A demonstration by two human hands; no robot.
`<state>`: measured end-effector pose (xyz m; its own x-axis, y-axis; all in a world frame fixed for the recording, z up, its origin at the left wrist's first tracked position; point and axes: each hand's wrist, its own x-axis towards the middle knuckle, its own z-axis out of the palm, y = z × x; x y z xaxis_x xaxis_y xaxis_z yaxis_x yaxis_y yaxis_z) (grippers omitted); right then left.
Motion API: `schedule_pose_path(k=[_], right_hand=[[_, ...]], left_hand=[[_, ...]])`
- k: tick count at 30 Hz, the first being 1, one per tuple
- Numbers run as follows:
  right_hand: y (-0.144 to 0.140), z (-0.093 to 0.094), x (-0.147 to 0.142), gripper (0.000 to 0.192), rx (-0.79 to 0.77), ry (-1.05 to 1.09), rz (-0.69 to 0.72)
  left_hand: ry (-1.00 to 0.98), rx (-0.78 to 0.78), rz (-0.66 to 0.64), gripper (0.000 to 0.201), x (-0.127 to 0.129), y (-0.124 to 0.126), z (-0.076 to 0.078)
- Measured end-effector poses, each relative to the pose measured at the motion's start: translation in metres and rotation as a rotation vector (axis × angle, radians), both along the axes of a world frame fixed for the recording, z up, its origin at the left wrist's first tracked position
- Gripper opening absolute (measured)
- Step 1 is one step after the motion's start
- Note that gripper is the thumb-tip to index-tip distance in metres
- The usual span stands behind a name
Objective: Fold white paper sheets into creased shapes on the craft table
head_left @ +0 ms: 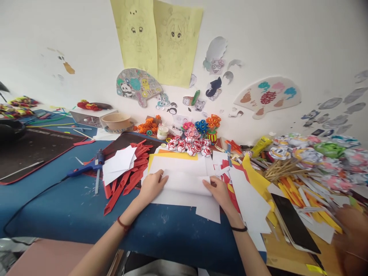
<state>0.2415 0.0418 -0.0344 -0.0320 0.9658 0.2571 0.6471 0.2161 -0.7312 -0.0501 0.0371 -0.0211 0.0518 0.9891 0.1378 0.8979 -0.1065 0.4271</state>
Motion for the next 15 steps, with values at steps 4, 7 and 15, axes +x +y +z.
schedule_pose_path(k=[4, 7, 15], right_hand=[[0.009, -0.003, -0.004, 0.041, 0.055, -0.118, -0.03], [0.013, -0.004, -0.006, 0.039, 0.045, -0.191, -0.05], [0.017, -0.01, -0.001, 0.036, 0.046, -0.133, -0.042]], left_hand=[[0.192, 0.219, 0.024, 0.025, 0.012, -0.004, 0.006], [0.32, 0.448, -0.039, 0.041, 0.024, -0.022, 0.007], [0.307, 0.374, -0.411, 0.048, 0.056, -0.059, -0.007]])
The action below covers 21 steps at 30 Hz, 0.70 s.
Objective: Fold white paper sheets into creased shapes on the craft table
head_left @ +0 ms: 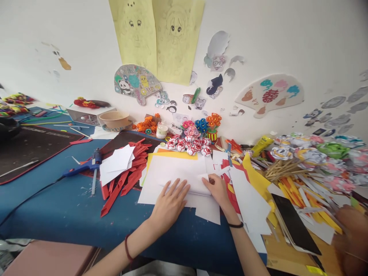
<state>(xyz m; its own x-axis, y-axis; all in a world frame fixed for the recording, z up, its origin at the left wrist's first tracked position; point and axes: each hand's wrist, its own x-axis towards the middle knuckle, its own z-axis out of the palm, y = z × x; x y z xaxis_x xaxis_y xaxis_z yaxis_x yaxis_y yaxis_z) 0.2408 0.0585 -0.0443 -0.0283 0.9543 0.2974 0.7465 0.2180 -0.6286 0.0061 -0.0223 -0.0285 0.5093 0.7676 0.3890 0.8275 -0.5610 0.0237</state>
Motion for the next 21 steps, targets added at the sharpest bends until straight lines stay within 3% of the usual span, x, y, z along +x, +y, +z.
schedule_pose_path(k=[3, 6, 8, 10, 12, 16, 21], right_hand=[[-0.011, 0.008, 0.0, 0.038, 0.044, 0.025, -0.028], [-0.036, 0.017, -0.009, 0.046, 0.257, -0.159, -0.138], [-0.056, 0.018, -0.019, 0.046, 0.344, -0.319, -0.024], [-0.071, 0.013, -0.031, 0.05, 0.289, -0.441, 0.196], [-0.079, 0.004, -0.04, 0.053, 0.252, -0.486, 0.292], [-0.078, -0.01, -0.045, 0.053, 0.197, -0.471, 0.283], [-0.075, -0.012, -0.042, 0.052, 0.13, -0.444, 0.293]], left_hand=[[-0.011, -0.044, 0.011, 0.049, 0.0, 0.005, -0.005], [0.002, -0.041, 0.024, 0.049, -0.002, 0.007, -0.007], [0.013, -0.042, 0.024, 0.05, -0.003, 0.008, -0.008], [0.025, -0.05, 0.017, 0.05, -0.002, 0.008, -0.008], [0.034, -0.066, 0.009, 0.05, -0.002, 0.009, -0.007], [0.06, -0.108, -0.023, 0.051, -0.006, 0.011, -0.007], [0.103, -0.114, -0.055, 0.055, -0.01, 0.011, -0.008]])
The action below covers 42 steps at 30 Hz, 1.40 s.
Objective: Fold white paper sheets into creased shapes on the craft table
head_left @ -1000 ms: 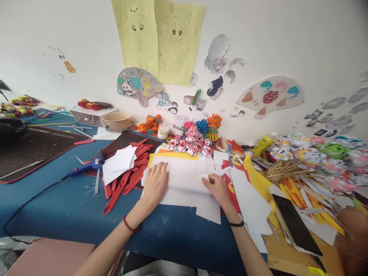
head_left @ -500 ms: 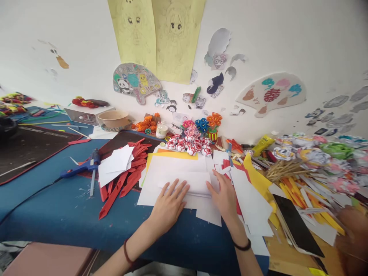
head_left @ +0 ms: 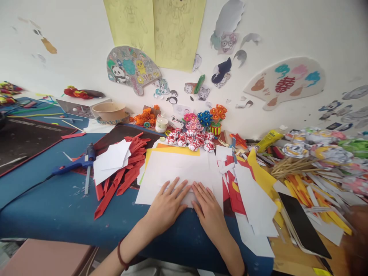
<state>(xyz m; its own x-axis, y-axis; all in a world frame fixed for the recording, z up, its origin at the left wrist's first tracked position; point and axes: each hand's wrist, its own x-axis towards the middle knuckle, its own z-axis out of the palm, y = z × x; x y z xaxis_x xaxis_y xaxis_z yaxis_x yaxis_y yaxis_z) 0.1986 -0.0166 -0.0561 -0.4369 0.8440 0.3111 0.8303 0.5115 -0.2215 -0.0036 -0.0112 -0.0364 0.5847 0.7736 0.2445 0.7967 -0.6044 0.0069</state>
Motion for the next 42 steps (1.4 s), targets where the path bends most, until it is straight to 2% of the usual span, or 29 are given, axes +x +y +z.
schedule_pose_path(k=[16, 23, 37, 42], right_hand=[[0.0, 0.002, -0.001, 0.049, -0.021, -0.057, -0.023], [0.0, 0.003, 0.001, 0.049, 0.005, -0.077, -0.004], [0.0, 0.004, -0.001, 0.045, 0.08, -0.078, 0.068], [-0.001, 0.002, 0.0, 0.044, 0.071, -0.077, 0.07]], left_hand=[[-0.037, 0.019, 0.043, 0.053, 0.002, -0.002, -0.001], [0.0, 0.059, 0.063, 0.053, 0.004, -0.003, -0.006], [-0.034, 0.031, 0.05, 0.051, 0.005, -0.005, -0.006], [-0.027, 0.044, 0.12, 0.049, 0.003, -0.012, -0.005]])
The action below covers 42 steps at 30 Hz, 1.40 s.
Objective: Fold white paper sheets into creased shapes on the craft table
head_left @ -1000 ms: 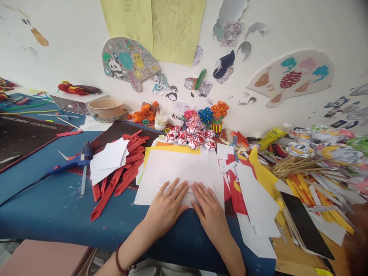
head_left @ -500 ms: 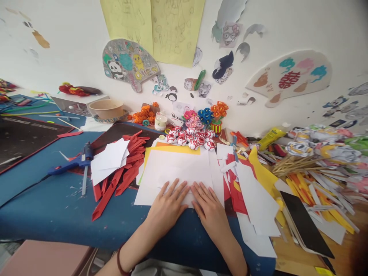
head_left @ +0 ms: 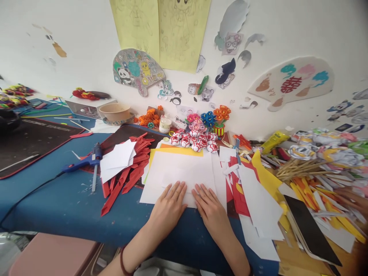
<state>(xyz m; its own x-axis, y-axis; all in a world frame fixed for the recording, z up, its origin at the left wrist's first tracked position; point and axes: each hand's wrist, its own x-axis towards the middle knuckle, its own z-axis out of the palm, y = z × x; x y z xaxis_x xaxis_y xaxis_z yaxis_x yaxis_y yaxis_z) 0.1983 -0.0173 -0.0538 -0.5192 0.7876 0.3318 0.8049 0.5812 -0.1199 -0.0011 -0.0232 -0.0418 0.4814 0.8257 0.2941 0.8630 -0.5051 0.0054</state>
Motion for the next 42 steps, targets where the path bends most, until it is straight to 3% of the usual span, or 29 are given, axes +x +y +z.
schedule_pose_path(k=[4, 9, 14, 20, 23, 31, 35, 38, 42], right_hand=[[0.0, 0.0, 0.001, 0.044, -0.001, -0.006, 0.003], [0.0, -0.001, 0.001, 0.043, -0.001, -0.023, 0.002], [0.001, -0.003, 0.001, 0.044, 0.021, -0.001, 0.006], [0.002, -0.003, 0.002, 0.043, 0.01, 0.019, 0.014], [0.003, -0.003, 0.003, 0.043, 0.017, 0.039, 0.025], [0.003, -0.006, 0.003, 0.044, 0.011, 0.018, 0.03], [0.002, -0.005, 0.003, 0.044, 0.009, 0.044, 0.03], [0.003, -0.005, 0.003, 0.045, 0.004, 0.053, 0.037], [0.003, -0.007, 0.004, 0.045, -0.004, 0.048, 0.033]], left_hand=[[-0.002, 0.024, 0.108, 0.048, -0.01, -0.007, -0.003], [0.038, 0.065, 0.141, 0.049, -0.022, -0.017, -0.009], [0.075, 0.114, 0.171, 0.049, -0.019, -0.024, -0.013], [0.07, 0.164, 0.324, 0.047, -0.017, -0.03, -0.013], [0.081, 0.175, 0.369, 0.043, -0.022, -0.034, -0.007], [0.051, 0.136, 0.418, 0.034, -0.026, -0.048, 0.027], [-0.005, 0.202, 0.284, 0.04, -0.026, -0.035, 0.022], [-0.091, 0.126, 0.359, 0.029, -0.038, -0.016, 0.015], [-0.389, -0.067, 0.421, 0.016, -0.063, 0.011, 0.014]])
